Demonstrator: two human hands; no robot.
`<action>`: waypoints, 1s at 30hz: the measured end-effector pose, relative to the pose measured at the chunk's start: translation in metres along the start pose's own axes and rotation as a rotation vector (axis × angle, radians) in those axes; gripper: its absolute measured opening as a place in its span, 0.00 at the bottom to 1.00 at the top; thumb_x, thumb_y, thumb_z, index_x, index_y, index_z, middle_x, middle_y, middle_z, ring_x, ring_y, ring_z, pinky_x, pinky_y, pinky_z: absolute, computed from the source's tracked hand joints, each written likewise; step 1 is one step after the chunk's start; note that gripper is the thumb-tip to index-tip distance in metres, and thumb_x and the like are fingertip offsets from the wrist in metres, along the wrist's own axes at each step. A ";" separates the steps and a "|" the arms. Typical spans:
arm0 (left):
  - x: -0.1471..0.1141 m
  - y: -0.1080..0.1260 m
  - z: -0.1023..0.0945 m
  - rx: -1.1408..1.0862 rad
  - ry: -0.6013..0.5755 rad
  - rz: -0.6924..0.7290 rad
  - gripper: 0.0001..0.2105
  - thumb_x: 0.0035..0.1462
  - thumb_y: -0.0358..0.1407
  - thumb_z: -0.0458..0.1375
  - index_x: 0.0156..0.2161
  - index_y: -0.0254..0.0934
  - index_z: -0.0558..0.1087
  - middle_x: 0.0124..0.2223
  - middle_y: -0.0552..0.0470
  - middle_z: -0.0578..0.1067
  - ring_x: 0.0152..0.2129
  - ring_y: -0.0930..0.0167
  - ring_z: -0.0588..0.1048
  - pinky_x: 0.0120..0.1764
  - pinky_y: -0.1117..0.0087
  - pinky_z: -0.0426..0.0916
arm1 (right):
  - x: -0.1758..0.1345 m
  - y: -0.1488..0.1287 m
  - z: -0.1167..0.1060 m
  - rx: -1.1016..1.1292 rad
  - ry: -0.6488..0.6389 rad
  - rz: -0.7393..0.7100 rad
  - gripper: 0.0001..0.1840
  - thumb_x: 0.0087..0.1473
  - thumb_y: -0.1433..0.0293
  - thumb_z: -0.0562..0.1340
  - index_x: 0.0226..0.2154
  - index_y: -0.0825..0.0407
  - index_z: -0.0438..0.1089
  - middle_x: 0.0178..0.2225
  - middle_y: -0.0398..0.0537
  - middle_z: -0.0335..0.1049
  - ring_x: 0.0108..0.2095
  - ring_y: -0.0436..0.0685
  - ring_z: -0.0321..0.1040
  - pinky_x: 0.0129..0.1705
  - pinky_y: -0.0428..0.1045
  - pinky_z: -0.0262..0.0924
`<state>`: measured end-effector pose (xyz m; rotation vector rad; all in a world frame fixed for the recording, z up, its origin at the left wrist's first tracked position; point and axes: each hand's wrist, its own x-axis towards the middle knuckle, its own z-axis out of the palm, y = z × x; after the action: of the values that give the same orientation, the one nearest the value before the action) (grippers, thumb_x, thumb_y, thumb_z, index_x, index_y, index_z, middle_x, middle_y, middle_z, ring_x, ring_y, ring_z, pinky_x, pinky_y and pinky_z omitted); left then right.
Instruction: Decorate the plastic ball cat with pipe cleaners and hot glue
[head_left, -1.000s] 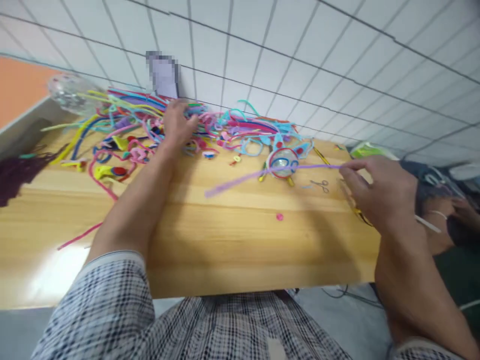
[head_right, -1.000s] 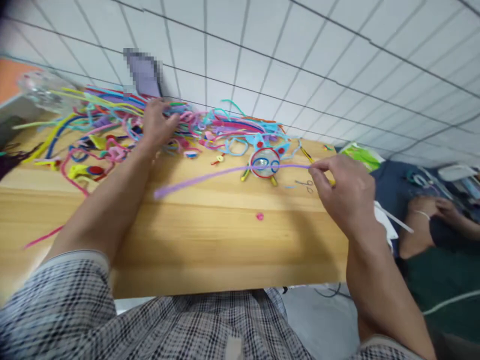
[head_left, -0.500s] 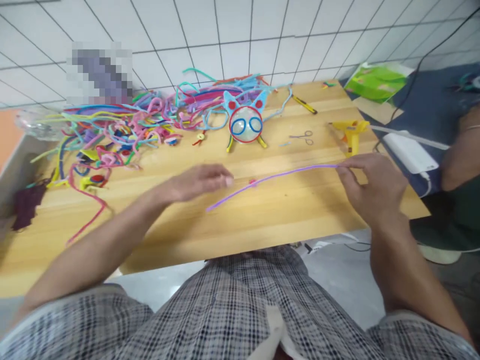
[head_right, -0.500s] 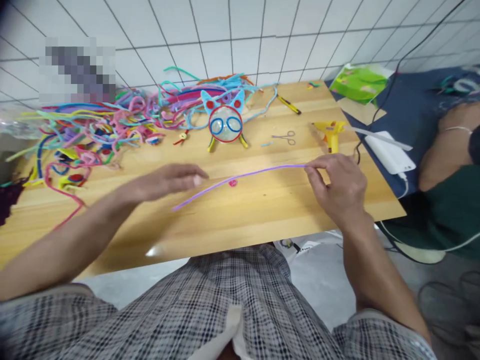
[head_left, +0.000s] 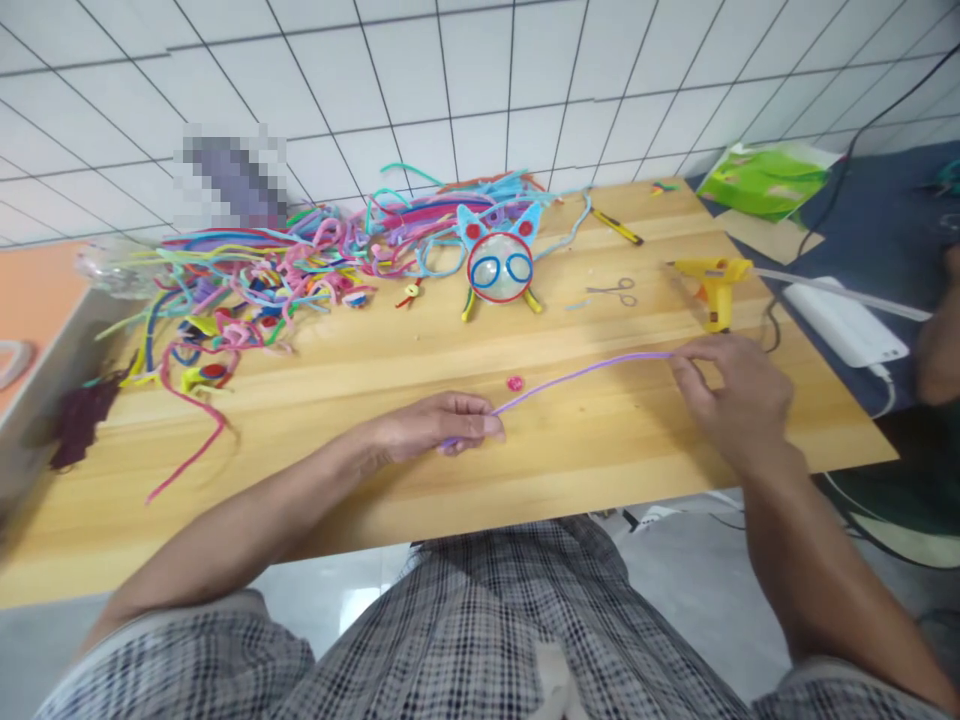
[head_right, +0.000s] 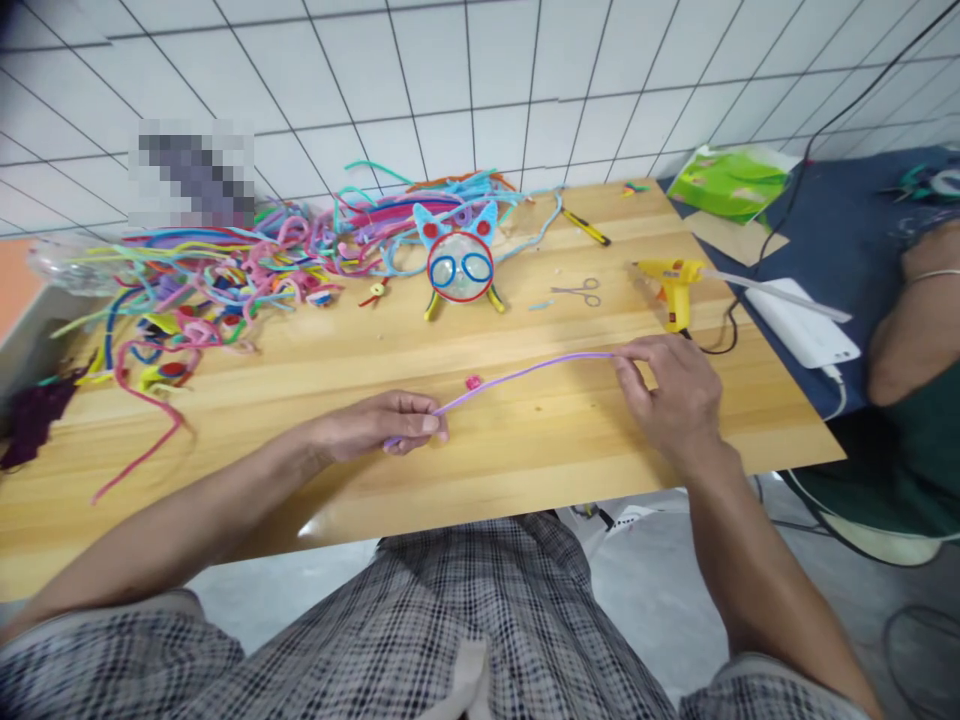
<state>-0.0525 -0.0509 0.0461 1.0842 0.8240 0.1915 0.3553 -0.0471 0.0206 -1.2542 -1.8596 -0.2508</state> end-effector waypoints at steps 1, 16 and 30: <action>0.002 -0.001 -0.001 0.021 0.009 0.005 0.26 0.57 0.61 0.73 0.38 0.37 0.81 0.25 0.58 0.65 0.21 0.75 0.57 0.25 0.72 0.49 | 0.001 0.002 0.001 0.015 0.017 -0.012 0.06 0.61 0.66 0.69 0.34 0.36 0.74 0.33 0.50 0.86 0.36 0.71 0.86 0.41 0.65 0.75; 0.008 0.008 0.003 0.294 0.148 0.326 0.23 0.71 0.58 0.60 0.35 0.40 0.74 0.31 0.57 0.64 0.29 0.71 0.62 0.35 0.69 0.59 | 0.056 -0.130 0.046 0.173 -0.478 -0.493 0.11 0.76 0.70 0.61 0.45 0.47 0.81 0.40 0.49 0.86 0.39 0.60 0.81 0.43 0.56 0.73; -0.011 0.033 -0.059 0.338 0.178 0.279 0.17 0.63 0.50 0.67 0.36 0.36 0.78 0.31 0.58 0.71 0.29 0.74 0.65 0.36 0.71 0.62 | 0.129 -0.124 0.068 0.201 -0.687 -0.419 0.15 0.77 0.69 0.61 0.41 0.52 0.84 0.40 0.51 0.82 0.40 0.58 0.75 0.44 0.52 0.61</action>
<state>-0.0922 0.0013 0.0674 1.5179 0.8809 0.3982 0.1991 0.0187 0.1089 -0.8507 -2.6575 0.1743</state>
